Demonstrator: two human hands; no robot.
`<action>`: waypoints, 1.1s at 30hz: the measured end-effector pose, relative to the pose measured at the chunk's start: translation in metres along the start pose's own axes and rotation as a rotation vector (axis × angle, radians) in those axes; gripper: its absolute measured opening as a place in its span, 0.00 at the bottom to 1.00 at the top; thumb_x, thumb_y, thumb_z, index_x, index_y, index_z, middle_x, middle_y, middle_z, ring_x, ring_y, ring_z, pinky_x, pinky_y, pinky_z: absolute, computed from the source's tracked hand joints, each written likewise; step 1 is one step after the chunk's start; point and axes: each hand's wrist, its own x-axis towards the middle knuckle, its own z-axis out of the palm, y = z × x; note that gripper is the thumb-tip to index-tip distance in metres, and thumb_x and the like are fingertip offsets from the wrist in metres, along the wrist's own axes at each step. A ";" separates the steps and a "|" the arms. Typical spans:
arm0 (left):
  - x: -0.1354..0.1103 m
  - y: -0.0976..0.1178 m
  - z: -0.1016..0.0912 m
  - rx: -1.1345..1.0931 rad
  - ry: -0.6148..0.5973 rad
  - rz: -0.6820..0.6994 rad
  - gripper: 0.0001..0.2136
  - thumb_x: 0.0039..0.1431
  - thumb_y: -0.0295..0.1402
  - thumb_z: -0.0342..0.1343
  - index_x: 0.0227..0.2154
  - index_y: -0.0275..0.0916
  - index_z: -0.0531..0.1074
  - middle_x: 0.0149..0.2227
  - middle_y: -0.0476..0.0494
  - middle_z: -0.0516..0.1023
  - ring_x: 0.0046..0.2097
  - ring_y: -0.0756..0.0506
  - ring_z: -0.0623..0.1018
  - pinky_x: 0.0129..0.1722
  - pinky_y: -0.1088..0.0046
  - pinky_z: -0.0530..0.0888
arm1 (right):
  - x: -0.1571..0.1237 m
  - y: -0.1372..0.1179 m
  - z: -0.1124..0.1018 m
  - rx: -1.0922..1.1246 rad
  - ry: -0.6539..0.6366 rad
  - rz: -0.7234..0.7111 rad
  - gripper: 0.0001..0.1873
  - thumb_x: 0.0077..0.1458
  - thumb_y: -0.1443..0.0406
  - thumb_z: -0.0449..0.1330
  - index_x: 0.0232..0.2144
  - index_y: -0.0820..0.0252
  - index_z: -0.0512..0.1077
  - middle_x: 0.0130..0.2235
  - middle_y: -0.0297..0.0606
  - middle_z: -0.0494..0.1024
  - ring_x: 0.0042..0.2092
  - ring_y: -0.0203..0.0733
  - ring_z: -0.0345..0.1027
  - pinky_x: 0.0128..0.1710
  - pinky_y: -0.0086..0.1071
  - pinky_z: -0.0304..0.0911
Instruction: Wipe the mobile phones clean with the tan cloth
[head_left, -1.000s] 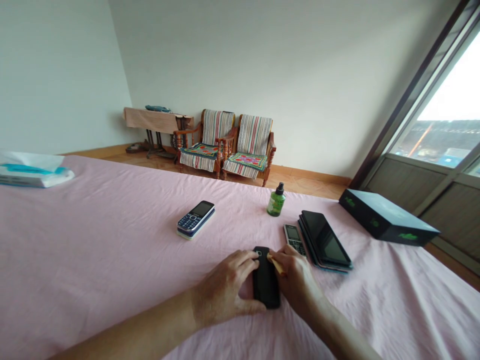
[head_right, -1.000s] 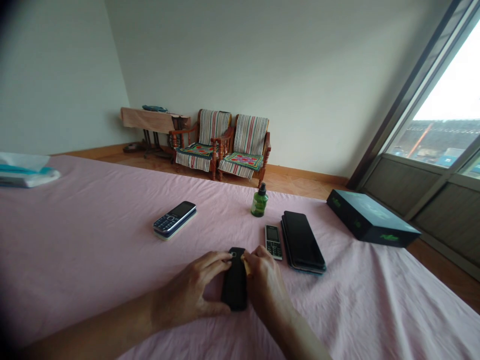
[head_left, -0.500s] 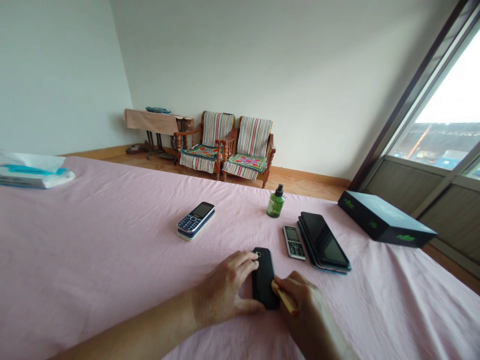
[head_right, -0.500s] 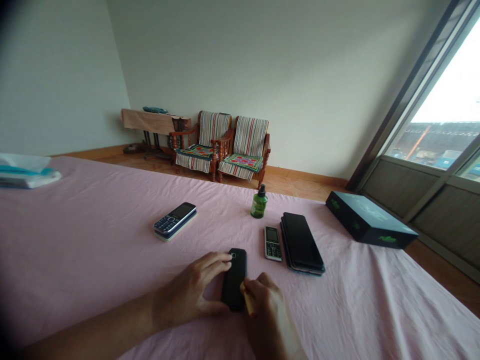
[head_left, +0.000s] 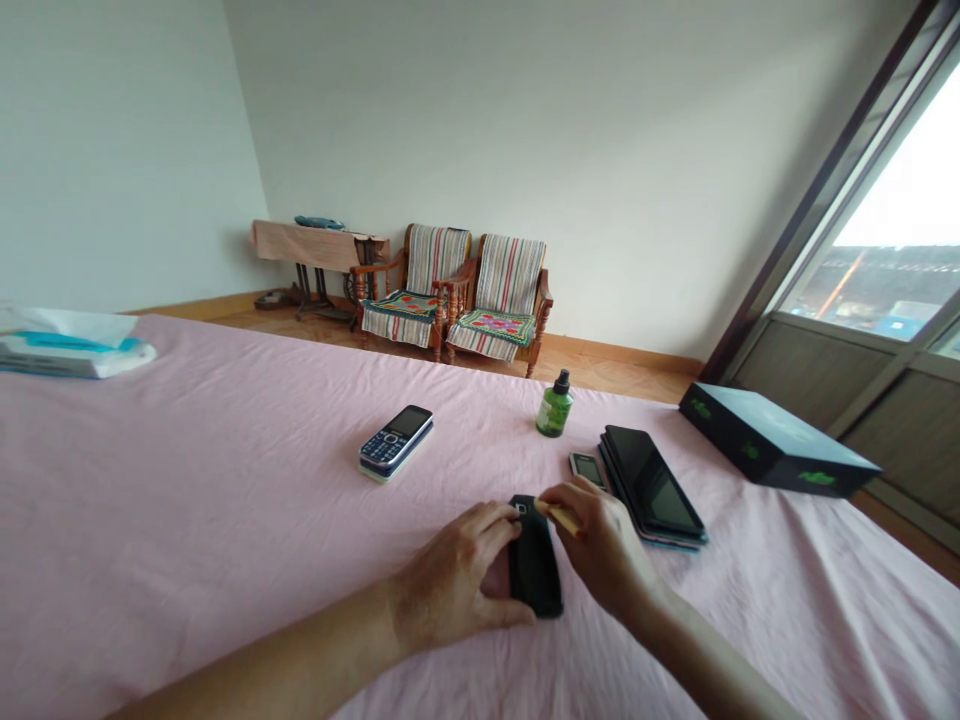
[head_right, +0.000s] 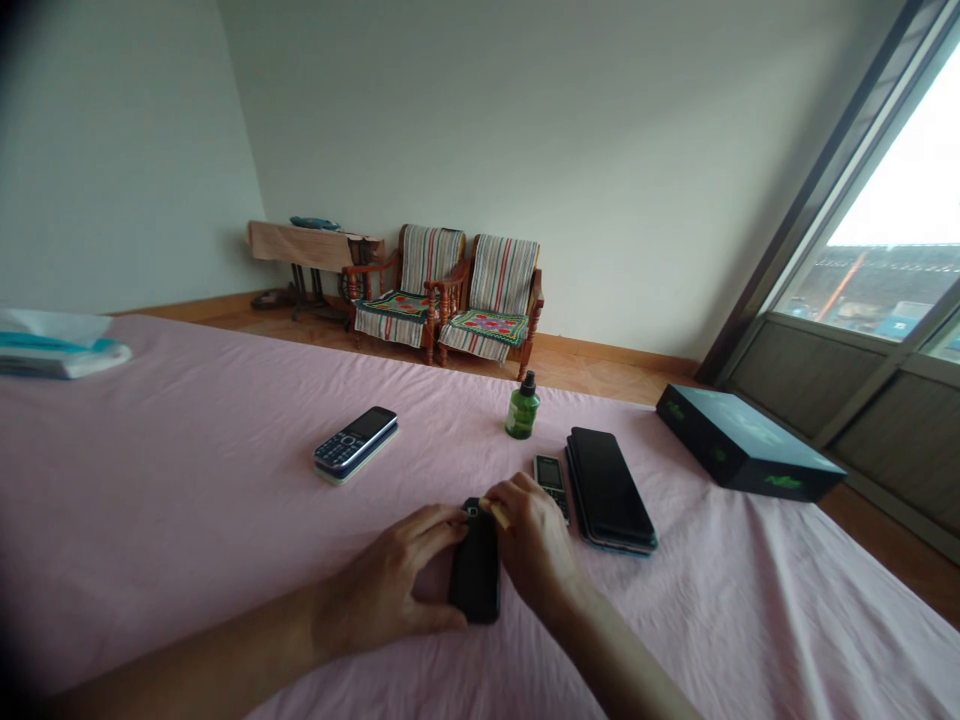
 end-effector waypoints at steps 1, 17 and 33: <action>0.000 0.000 0.000 -0.003 -0.010 -0.004 0.32 0.43 0.40 0.70 0.52 0.35 0.68 0.53 0.35 0.70 0.54 0.37 0.70 0.57 0.60 0.67 | 0.007 0.003 0.004 -0.025 -0.011 -0.024 0.09 0.56 0.71 0.55 0.29 0.60 0.76 0.30 0.37 0.74 0.31 0.38 0.68 0.32 0.30 0.61; 0.001 0.005 -0.004 -0.007 -0.029 -0.031 0.32 0.41 0.36 0.71 0.51 0.37 0.68 0.53 0.37 0.71 0.54 0.37 0.70 0.56 0.59 0.67 | -0.006 0.009 0.021 -0.041 -0.059 -0.064 0.14 0.54 0.79 0.52 0.31 0.60 0.75 0.32 0.37 0.70 0.36 0.40 0.64 0.36 0.31 0.60; 0.001 0.007 -0.004 -0.038 -0.011 -0.031 0.29 0.42 0.33 0.70 0.49 0.40 0.68 0.51 0.41 0.70 0.53 0.38 0.70 0.56 0.61 0.67 | 0.001 0.004 0.025 -0.081 -0.060 -0.147 0.15 0.55 0.78 0.53 0.33 0.58 0.75 0.34 0.38 0.71 0.38 0.43 0.63 0.39 0.34 0.61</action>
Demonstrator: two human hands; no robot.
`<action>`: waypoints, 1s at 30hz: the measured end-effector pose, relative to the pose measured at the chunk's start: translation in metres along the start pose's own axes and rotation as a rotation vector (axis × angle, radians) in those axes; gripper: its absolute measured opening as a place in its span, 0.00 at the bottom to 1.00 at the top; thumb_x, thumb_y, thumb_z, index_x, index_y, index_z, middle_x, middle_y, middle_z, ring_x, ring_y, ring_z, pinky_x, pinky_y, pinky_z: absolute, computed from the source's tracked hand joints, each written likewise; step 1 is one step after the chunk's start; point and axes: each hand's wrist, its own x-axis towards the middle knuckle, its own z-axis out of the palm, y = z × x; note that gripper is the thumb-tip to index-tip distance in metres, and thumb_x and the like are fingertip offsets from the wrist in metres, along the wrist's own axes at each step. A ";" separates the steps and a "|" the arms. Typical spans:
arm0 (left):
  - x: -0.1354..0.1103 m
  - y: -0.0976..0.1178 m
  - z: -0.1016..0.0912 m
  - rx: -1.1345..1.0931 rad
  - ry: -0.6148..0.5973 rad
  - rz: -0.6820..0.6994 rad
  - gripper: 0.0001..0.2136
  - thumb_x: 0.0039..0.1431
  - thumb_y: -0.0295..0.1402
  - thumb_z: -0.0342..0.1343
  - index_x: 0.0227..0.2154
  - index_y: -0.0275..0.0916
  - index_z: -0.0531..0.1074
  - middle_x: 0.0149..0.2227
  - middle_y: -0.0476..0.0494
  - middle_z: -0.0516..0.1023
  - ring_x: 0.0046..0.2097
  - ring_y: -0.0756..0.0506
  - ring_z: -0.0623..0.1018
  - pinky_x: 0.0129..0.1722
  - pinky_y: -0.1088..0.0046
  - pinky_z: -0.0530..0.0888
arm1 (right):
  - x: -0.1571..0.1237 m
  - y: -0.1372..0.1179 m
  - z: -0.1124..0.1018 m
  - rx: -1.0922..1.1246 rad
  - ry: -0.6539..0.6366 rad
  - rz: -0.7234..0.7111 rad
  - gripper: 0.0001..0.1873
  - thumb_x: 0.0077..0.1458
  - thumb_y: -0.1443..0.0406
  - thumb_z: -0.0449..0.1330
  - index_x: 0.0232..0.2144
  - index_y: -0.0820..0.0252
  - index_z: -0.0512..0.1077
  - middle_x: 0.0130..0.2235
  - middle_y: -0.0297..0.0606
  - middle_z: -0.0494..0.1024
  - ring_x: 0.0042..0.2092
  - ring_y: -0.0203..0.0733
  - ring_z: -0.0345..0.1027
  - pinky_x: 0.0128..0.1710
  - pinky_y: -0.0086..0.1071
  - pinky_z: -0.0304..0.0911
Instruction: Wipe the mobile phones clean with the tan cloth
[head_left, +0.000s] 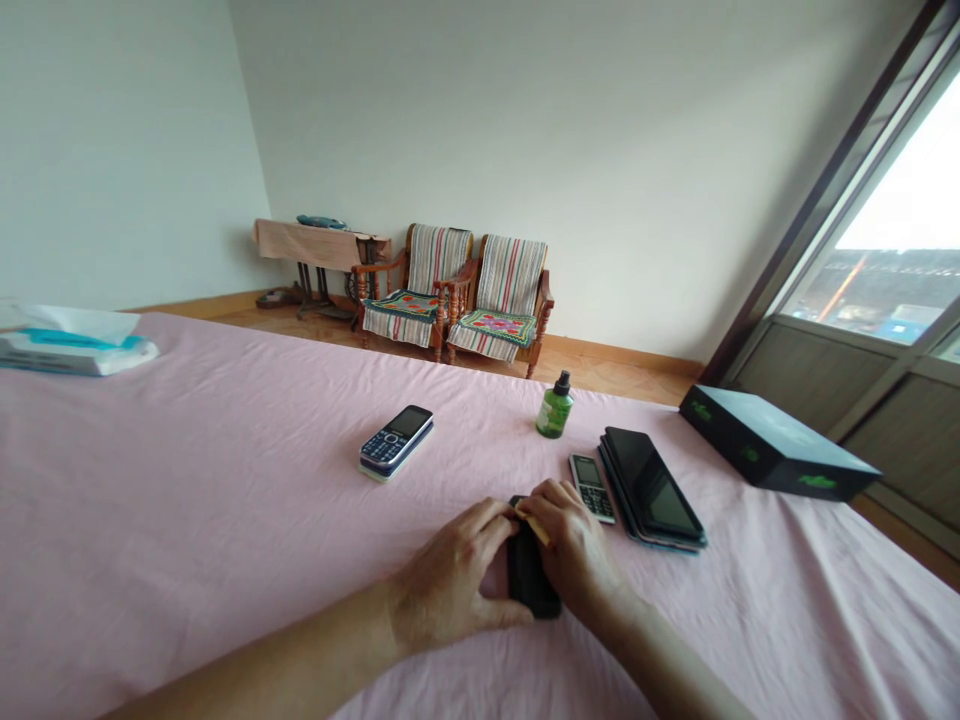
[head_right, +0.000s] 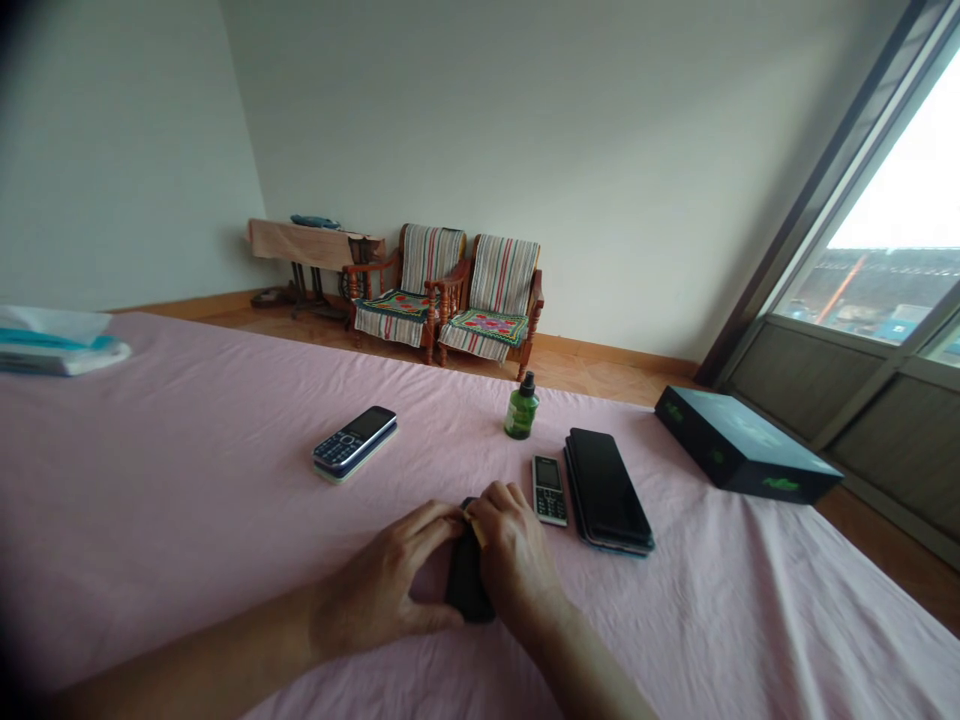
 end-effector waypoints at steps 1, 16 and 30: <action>0.000 0.000 0.000 0.004 -0.002 -0.008 0.28 0.42 0.33 0.70 0.48 0.40 0.69 0.50 0.41 0.70 0.52 0.39 0.70 0.55 0.61 0.68 | 0.000 -0.001 0.000 0.001 -0.004 0.003 0.14 0.55 0.78 0.53 0.33 0.58 0.75 0.34 0.38 0.71 0.38 0.43 0.63 0.38 0.34 0.60; 0.000 0.000 0.002 0.037 0.009 -0.006 0.31 0.39 0.32 0.72 0.49 0.37 0.68 0.50 0.40 0.70 0.52 0.39 0.70 0.56 0.62 0.67 | 0.001 -0.001 0.009 0.131 0.105 0.116 0.14 0.52 0.79 0.51 0.33 0.61 0.72 0.34 0.39 0.70 0.38 0.42 0.63 0.39 0.34 0.60; 0.001 -0.011 0.008 0.039 0.110 -0.066 0.53 0.34 0.33 0.73 0.61 0.43 0.46 0.59 0.34 0.61 0.60 0.33 0.62 0.58 0.50 0.61 | 0.001 -0.011 0.005 0.114 -0.046 -0.008 0.15 0.55 0.79 0.54 0.32 0.58 0.76 0.37 0.41 0.71 0.39 0.44 0.61 0.38 0.35 0.60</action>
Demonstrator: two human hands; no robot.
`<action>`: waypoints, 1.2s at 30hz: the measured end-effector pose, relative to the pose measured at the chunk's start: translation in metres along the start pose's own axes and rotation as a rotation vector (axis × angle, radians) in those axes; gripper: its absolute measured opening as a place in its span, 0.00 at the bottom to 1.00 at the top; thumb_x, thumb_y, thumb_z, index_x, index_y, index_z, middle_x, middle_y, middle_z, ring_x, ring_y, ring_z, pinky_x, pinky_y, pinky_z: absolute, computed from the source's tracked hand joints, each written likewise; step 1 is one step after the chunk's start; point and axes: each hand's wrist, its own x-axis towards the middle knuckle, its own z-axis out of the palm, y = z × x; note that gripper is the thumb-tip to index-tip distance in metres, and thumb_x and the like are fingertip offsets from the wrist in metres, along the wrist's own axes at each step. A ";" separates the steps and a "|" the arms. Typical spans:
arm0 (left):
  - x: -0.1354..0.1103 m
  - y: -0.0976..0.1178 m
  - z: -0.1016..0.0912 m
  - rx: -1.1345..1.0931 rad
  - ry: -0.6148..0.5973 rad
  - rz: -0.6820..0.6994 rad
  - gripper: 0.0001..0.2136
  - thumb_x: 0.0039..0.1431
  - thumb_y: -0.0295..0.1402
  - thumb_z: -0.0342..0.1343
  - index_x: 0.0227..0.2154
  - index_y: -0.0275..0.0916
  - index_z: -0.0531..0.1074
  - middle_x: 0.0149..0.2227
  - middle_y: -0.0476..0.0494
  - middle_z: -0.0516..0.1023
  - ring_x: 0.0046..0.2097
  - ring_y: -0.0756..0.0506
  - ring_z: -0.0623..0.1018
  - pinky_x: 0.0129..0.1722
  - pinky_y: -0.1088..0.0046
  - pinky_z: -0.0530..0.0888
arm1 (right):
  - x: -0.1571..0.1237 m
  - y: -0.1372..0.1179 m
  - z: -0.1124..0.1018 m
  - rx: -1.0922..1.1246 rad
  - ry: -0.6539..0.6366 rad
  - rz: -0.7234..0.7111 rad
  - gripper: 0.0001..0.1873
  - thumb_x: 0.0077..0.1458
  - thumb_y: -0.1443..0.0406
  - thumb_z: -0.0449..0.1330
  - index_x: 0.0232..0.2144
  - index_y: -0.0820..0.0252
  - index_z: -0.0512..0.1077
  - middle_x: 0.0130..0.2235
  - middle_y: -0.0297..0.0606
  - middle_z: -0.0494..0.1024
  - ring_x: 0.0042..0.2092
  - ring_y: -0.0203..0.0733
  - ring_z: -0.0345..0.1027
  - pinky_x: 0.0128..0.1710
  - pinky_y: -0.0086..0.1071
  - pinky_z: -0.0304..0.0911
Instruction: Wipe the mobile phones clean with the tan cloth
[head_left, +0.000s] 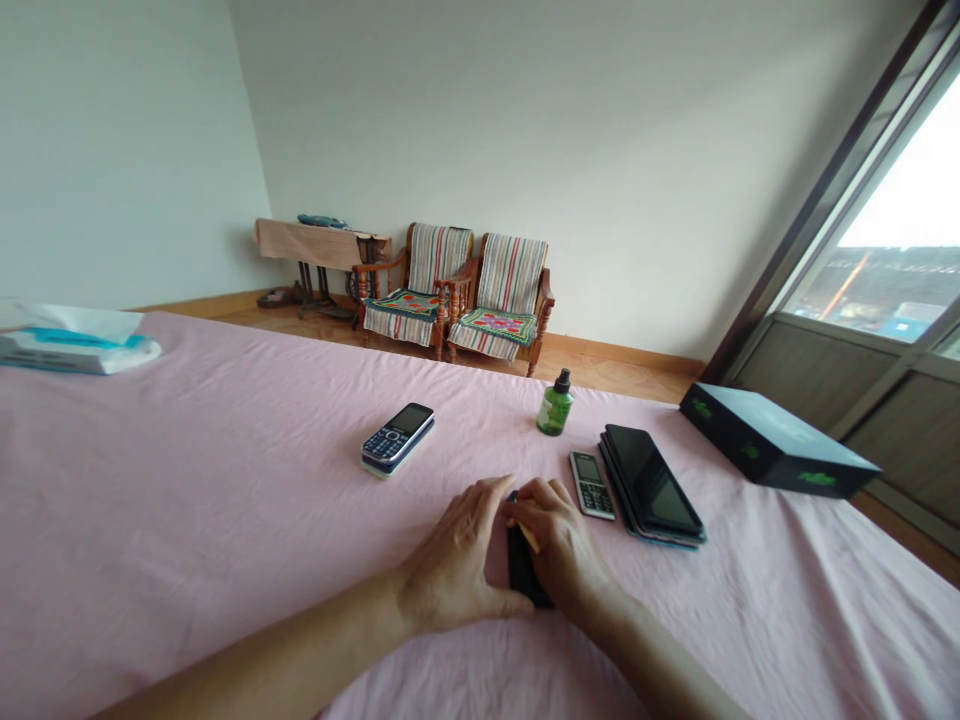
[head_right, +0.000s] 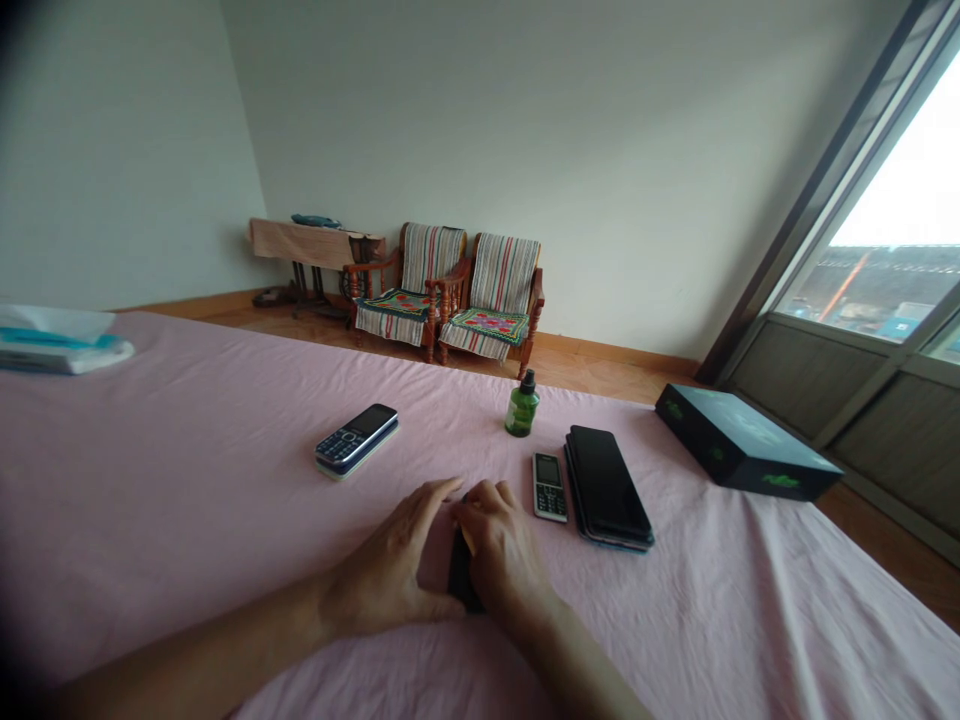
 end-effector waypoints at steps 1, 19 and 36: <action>0.000 -0.001 0.000 0.009 -0.024 -0.006 0.54 0.34 0.35 0.73 0.63 0.44 0.43 0.61 0.33 0.60 0.61 0.32 0.62 0.58 0.49 0.61 | -0.001 -0.002 0.000 0.001 -0.003 0.000 0.15 0.55 0.79 0.54 0.30 0.60 0.76 0.36 0.41 0.71 0.39 0.44 0.60 0.38 0.35 0.60; 0.004 -0.009 0.004 0.092 -0.095 0.056 0.56 0.37 0.41 0.70 0.65 0.43 0.39 0.61 0.34 0.63 0.59 0.31 0.65 0.57 0.50 0.60 | -0.017 -0.027 -0.037 0.336 -0.284 0.069 0.22 0.41 0.83 0.52 0.26 0.55 0.79 0.33 0.34 0.71 0.36 0.35 0.65 0.33 0.26 0.58; -0.001 0.006 -0.007 -0.022 -0.091 0.071 0.30 0.43 0.32 0.71 0.51 0.39 0.68 0.50 0.41 0.70 0.52 0.41 0.71 0.53 0.64 0.70 | -0.015 0.003 -0.031 0.627 0.066 0.567 0.11 0.42 0.66 0.57 0.25 0.61 0.79 0.21 0.34 0.73 0.22 0.34 0.61 0.22 0.27 0.53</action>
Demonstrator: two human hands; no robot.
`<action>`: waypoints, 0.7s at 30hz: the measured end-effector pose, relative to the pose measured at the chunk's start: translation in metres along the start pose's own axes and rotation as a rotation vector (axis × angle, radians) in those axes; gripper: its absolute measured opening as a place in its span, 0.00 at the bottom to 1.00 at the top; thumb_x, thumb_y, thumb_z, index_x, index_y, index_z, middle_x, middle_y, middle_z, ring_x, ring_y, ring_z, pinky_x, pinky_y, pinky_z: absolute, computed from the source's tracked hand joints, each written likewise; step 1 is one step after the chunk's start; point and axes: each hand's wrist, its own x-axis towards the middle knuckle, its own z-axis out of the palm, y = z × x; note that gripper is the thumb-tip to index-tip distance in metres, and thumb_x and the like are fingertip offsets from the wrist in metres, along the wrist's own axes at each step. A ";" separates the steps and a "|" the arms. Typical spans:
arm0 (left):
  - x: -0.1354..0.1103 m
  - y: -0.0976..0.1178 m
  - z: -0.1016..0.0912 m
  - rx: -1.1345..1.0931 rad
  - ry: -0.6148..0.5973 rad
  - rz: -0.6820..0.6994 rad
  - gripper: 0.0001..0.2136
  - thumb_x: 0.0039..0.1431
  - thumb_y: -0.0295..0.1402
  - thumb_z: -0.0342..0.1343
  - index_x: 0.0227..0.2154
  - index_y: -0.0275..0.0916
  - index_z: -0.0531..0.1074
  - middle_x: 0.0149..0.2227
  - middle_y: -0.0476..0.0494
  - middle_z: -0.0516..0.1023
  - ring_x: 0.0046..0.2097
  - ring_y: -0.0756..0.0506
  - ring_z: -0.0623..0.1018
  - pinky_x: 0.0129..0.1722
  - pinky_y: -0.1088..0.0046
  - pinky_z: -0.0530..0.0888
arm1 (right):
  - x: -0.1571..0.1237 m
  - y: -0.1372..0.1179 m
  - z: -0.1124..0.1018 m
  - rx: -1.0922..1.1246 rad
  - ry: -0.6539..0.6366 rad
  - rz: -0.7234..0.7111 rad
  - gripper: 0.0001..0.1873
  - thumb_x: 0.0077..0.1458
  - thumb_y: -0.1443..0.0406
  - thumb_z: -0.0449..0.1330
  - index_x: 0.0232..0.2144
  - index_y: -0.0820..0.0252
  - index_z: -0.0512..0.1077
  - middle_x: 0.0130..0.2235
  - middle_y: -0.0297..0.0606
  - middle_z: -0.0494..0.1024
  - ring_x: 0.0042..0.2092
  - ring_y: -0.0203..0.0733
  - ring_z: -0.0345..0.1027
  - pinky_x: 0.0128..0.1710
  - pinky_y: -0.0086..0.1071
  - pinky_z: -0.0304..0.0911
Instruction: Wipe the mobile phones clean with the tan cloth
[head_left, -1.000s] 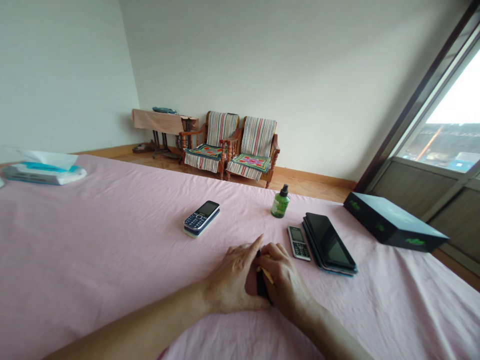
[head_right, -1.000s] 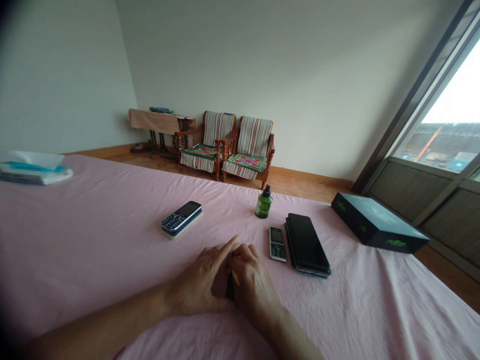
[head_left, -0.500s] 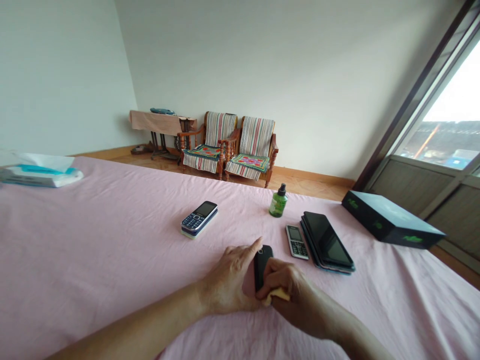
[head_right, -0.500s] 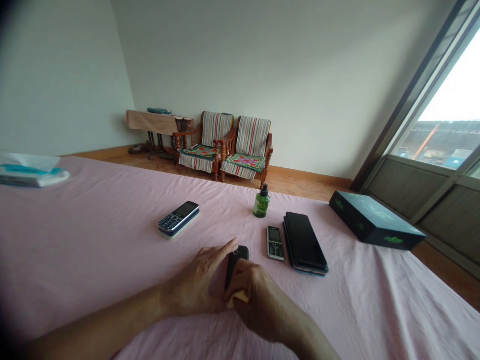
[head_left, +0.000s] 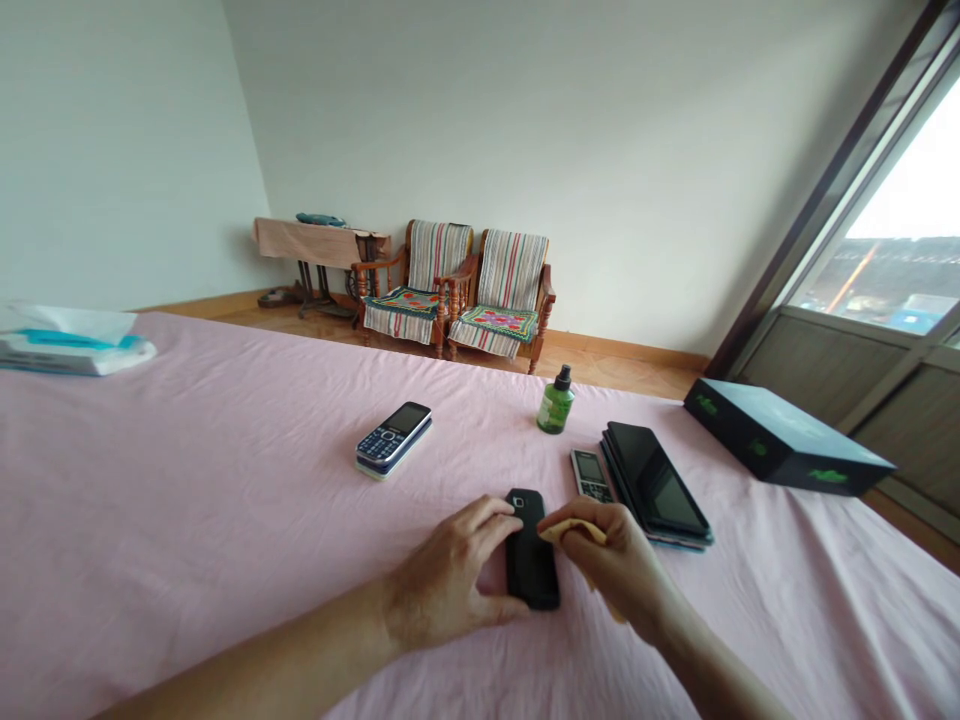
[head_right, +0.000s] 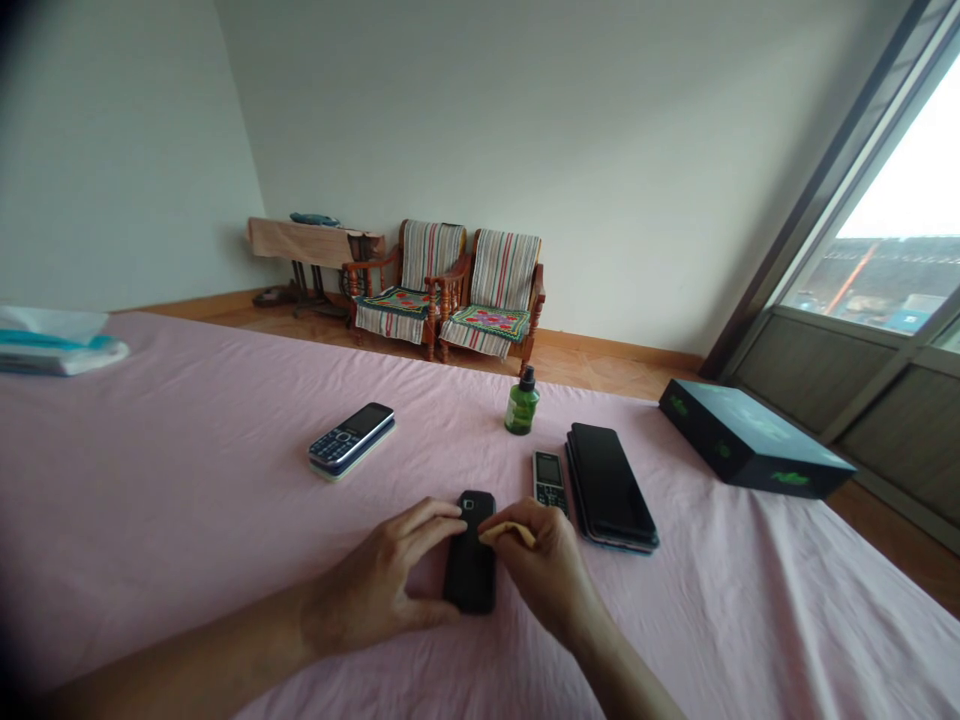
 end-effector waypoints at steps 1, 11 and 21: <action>0.000 0.001 0.000 -0.001 0.001 0.001 0.29 0.44 0.32 0.70 0.50 0.39 0.68 0.50 0.41 0.70 0.52 0.40 0.72 0.53 0.64 0.70 | 0.000 -0.001 0.000 0.054 0.012 0.054 0.10 0.41 0.64 0.58 0.25 0.61 0.79 0.20 0.33 0.72 0.20 0.33 0.58 0.19 0.27 0.50; 0.000 0.003 -0.003 -0.043 0.029 0.007 0.29 0.48 0.34 0.68 0.53 0.40 0.65 0.53 0.39 0.68 0.55 0.39 0.69 0.56 0.61 0.67 | 0.002 -0.005 -0.004 0.550 0.100 0.148 0.09 0.33 0.64 0.68 0.22 0.62 0.79 0.26 0.38 0.78 0.29 0.38 0.69 0.33 0.31 0.65; 0.003 -0.004 -0.004 -0.166 0.166 -0.147 0.22 0.60 0.39 0.56 0.55 0.37 0.64 0.52 0.38 0.73 0.53 0.39 0.73 0.54 0.63 0.69 | -0.011 -0.010 0.019 0.591 -0.081 0.072 0.06 0.42 0.63 0.67 0.26 0.59 0.80 0.26 0.35 0.76 0.30 0.34 0.66 0.31 0.26 0.63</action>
